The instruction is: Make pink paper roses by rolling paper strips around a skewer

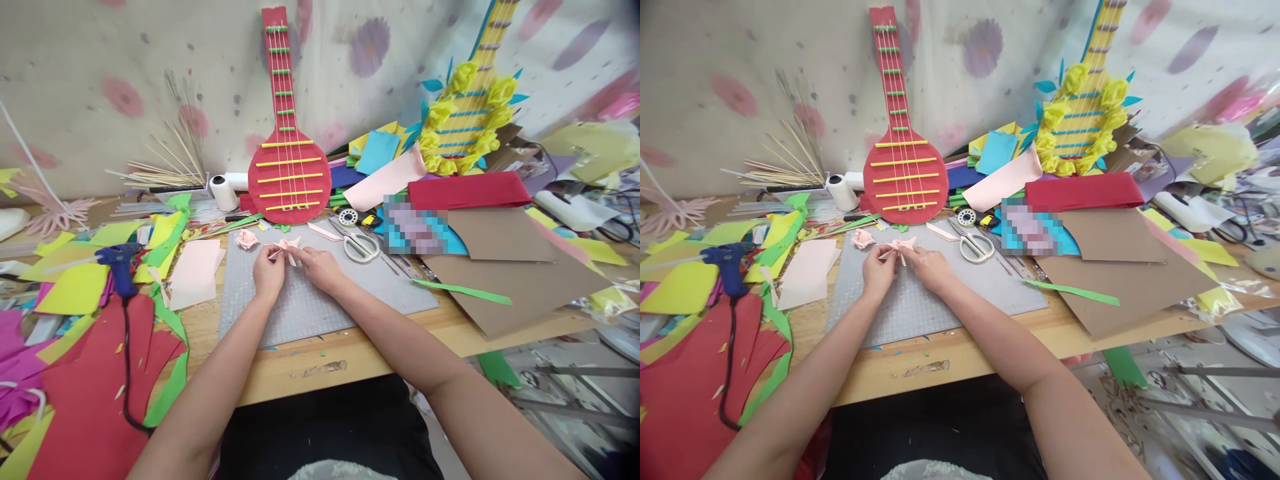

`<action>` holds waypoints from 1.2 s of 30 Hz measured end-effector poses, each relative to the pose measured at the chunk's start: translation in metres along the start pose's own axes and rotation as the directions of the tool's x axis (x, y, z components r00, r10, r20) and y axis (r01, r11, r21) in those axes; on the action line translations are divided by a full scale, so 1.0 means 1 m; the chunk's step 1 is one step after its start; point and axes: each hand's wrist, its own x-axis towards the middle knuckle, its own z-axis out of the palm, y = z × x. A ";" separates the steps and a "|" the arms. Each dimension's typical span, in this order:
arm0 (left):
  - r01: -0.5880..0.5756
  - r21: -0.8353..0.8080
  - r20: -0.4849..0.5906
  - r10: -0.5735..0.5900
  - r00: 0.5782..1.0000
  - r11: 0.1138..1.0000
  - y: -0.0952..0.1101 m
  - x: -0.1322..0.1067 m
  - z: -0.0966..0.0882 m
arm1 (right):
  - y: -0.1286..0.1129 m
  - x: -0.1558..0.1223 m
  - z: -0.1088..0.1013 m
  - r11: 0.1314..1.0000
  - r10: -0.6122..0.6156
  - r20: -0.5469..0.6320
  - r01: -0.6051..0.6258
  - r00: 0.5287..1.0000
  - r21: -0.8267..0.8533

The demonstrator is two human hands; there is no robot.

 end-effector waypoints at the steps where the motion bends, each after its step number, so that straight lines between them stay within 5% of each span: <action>1: -0.005 -0.011 0.004 0.005 1.000 1.000 -0.001 0.000 0.000 | 0.000 0.000 0.001 1.000 0.004 -0.002 -0.004 1.000 0.006; 10: -0.024 -0.017 0.019 0.024 1.000 1.000 0.003 0.000 -0.001 | 0.002 0.002 0.007 0.998 0.028 -0.053 -0.025 0.998 0.052; 15: -0.262 0.199 -0.197 0.301 0.933 0.944 0.027 -0.013 -0.009 | 0.002 0.001 0.006 0.997 0.083 -0.079 -0.083 0.993 0.000; 18: -0.280 0.080 -0.044 0.284 0.958 0.957 0.035 -0.017 -0.010 | 0.002 0.000 0.005 0.996 0.079 -0.095 -0.082 0.992 -0.023; 22: -0.012 -0.115 0.076 0.021 0.997 0.993 0.032 -0.013 -0.004 | 0.000 -0.003 0.003 0.997 0.054 -0.110 -0.059 0.992 -0.042; 26: 0.268 -0.418 0.087 -0.255 0.963 0.868 0.031 -0.007 -0.002 | -0.002 -0.005 0.001 0.999 -0.001 -0.111 -0.005 0.994 -0.054; 31: 0.416 -0.560 0.173 -0.390 0.905 0.716 0.037 -0.006 -0.005 | -0.001 -0.005 0.003 0.998 -0.031 -0.109 0.026 0.994 -0.048; 36: 0.438 -0.575 0.186 -0.411 0.892 0.691 0.036 -0.003 -0.007 | -0.002 -0.005 0.000 0.999 -0.032 -0.074 0.031 0.997 -0.007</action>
